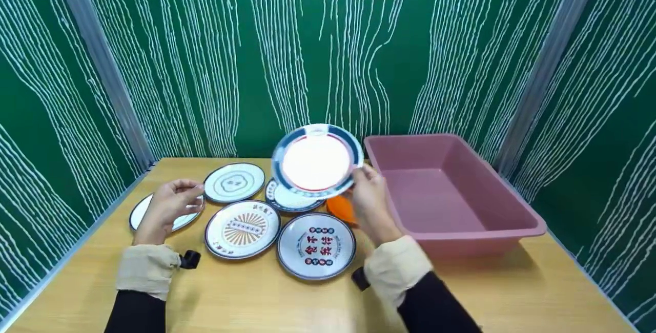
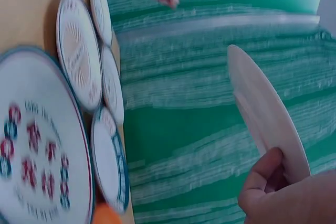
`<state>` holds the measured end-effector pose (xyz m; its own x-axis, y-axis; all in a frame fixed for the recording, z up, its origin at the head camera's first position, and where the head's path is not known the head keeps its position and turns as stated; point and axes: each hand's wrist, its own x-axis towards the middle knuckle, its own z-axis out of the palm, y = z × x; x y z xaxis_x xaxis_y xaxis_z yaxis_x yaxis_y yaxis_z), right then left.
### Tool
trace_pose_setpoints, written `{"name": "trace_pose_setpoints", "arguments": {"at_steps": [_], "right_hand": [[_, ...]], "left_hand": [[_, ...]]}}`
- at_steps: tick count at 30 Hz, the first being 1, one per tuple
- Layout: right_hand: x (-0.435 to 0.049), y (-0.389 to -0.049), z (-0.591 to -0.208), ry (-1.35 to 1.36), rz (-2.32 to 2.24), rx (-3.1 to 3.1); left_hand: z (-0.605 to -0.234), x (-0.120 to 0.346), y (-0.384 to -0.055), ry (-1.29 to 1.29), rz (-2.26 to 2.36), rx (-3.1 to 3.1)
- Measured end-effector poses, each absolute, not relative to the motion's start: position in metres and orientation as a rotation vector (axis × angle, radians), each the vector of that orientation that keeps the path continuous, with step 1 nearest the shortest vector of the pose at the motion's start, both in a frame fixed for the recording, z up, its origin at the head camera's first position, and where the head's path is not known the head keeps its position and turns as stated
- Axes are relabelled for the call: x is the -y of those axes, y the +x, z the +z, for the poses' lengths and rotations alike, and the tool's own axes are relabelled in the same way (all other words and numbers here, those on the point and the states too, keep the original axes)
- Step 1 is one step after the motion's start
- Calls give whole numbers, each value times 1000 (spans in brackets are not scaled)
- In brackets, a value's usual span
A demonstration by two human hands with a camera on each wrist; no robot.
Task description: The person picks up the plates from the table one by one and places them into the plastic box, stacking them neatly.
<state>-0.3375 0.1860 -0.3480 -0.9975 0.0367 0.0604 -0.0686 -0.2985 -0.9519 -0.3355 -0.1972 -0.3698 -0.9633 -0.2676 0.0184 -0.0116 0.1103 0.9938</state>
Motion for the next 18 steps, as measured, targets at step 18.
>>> {"name": "trace_pose_setpoints", "arguments": {"at_steps": [18], "right_hand": [[-307, -363, -345, -664, 2671, 1323]], "left_hand": [[-430, 255, -325, 961, -1156, 2407]]}}
